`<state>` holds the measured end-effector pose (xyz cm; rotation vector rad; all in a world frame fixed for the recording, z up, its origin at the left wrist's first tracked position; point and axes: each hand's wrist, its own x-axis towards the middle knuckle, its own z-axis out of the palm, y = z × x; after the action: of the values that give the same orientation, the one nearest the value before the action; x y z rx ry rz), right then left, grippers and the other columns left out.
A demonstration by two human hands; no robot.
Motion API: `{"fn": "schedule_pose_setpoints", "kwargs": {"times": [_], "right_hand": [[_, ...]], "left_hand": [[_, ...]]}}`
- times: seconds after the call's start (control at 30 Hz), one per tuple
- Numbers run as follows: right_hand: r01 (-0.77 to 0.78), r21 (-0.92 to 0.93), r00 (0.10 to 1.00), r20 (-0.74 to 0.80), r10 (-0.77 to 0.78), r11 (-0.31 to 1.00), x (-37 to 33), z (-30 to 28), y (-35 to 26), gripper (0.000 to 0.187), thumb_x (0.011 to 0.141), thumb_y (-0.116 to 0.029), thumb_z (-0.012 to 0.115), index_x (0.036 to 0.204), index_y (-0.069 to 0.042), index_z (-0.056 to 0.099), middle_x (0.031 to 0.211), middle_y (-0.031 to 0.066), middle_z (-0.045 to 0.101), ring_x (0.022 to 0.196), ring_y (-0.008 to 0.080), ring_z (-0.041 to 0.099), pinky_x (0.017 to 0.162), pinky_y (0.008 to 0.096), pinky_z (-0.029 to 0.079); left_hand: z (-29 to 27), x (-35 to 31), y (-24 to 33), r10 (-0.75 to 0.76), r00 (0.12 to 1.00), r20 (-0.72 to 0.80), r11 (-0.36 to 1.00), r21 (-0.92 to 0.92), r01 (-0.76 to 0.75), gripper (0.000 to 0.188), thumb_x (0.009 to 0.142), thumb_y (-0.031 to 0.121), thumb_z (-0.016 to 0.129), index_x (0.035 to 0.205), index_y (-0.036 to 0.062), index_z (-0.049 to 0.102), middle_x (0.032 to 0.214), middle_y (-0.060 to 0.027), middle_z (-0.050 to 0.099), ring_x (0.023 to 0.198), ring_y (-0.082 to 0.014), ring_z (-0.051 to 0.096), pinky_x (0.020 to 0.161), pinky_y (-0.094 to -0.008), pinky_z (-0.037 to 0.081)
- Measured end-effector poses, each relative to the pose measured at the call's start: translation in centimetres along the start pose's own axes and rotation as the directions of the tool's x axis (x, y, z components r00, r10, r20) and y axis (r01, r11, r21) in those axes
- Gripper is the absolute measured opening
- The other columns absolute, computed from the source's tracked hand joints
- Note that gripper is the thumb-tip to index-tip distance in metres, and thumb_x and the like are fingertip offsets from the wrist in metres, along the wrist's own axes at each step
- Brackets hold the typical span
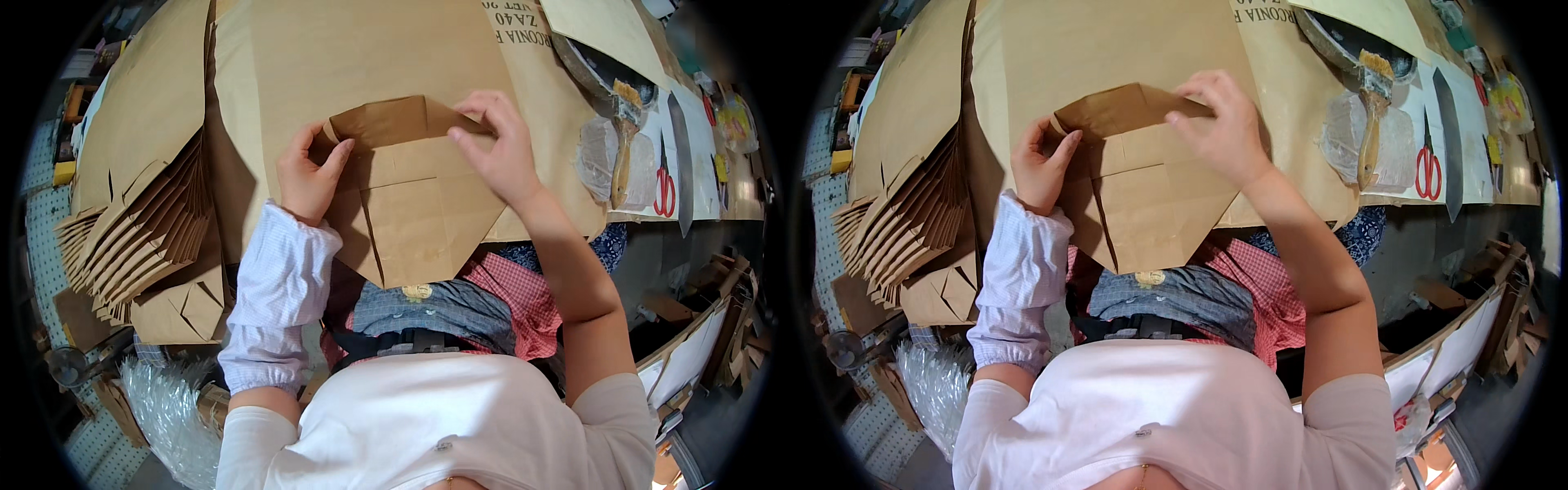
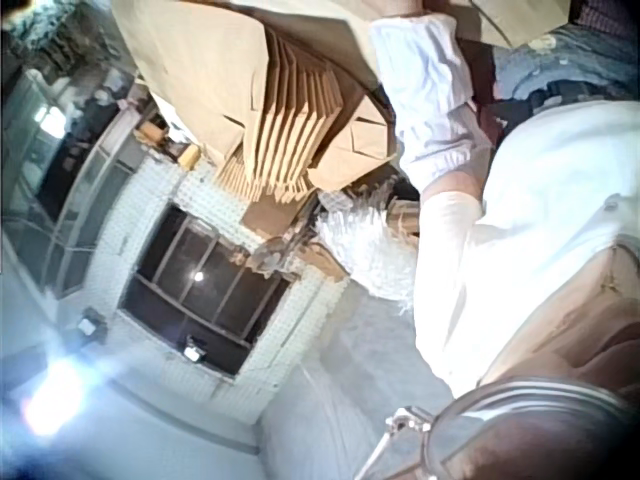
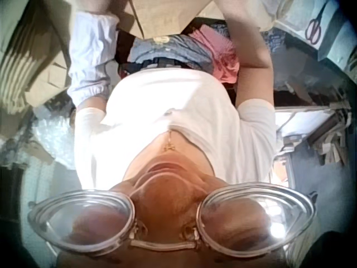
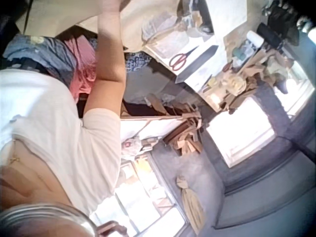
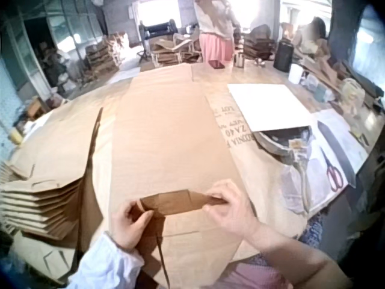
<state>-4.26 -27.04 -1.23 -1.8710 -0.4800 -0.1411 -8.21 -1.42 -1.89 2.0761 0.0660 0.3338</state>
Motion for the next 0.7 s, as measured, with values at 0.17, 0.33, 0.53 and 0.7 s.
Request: {"fn": "schedule_pose_setpoints", "kwargs": {"times": [0.17, 0.33, 0.53, 0.7], "right_hand": [[0.245, -0.163, 0.961, 0.169, -0.217, 0.956, 0.0, 5.4, -3.0, 0.014, 0.081, -0.017, 0.065, 0.086, -0.005, 0.066, 0.084, 0.0111, 0.063, 0.079, 0.0300, 0.062, 0.066, 0.0382, 0.051], [-0.021, -0.088, 0.975, 0.218, 0.040, 0.996, 2.1, 9.7, -4.6, 0.016, 0.079, -0.018, 0.065, 0.076, -0.003, 0.062, 0.069, 0.0151, 0.063, 0.066, 0.0337, 0.063, 0.061, 0.0423, 0.049], [0.100, -0.262, 0.968, 0.250, -0.032, 0.960, -0.9, 10.6, -5.7, 0.014, 0.076, -0.014, 0.063, 0.068, -0.003, 0.059, 0.066, 0.0154, 0.061, 0.065, 0.0352, 0.061, 0.059, 0.0448, 0.048], [0.478, -0.614, 0.870, 0.235, -0.433, 0.628, 4.3, 6.2, -7.2, 0.008, 0.068, -0.012, 0.066, 0.065, -0.008, 0.060, 0.079, 0.0059, 0.060, 0.081, 0.0237, 0.058, 0.064, 0.0403, 0.049]], "left_hand": [[-1.9, 0.3, 0.0, 0.092, 0.976, 0.195, 0.991, -0.118, -0.070, 0.023, 0.084, 0.007, 0.060, 0.104, -0.0043, 0.064, 0.086, -0.0078, 0.068, 0.080, -0.0130, 0.063, 0.071, -0.0251, 0.050], [-3.2, 2.6, -0.8, -0.035, 0.919, 0.393, 0.974, -0.194, 0.120, 0.033, 0.085, 0.011, 0.044, 0.104, -0.0075, 0.064, 0.090, -0.0119, 0.069, 0.085, -0.0172, 0.063, 0.077, -0.0276, 0.049], [2.2, 8.4, -1.5, -0.185, 0.878, 0.442, 0.970, 0.228, 0.089, 0.031, 0.073, 0.002, 0.057, 0.104, -0.0044, 0.061, 0.091, -0.0121, 0.067, 0.081, -0.0184, 0.063, 0.072, -0.0294, 0.050], [0.6, 8.6, -0.7, -0.185, 0.806, 0.562, 0.979, 0.032, 0.202, 0.025, 0.074, 0.003, 0.064, 0.099, 0.0000, 0.059, 0.083, -0.0073, 0.064, 0.078, -0.0151, 0.059, 0.069, -0.0311, 0.049]]}}
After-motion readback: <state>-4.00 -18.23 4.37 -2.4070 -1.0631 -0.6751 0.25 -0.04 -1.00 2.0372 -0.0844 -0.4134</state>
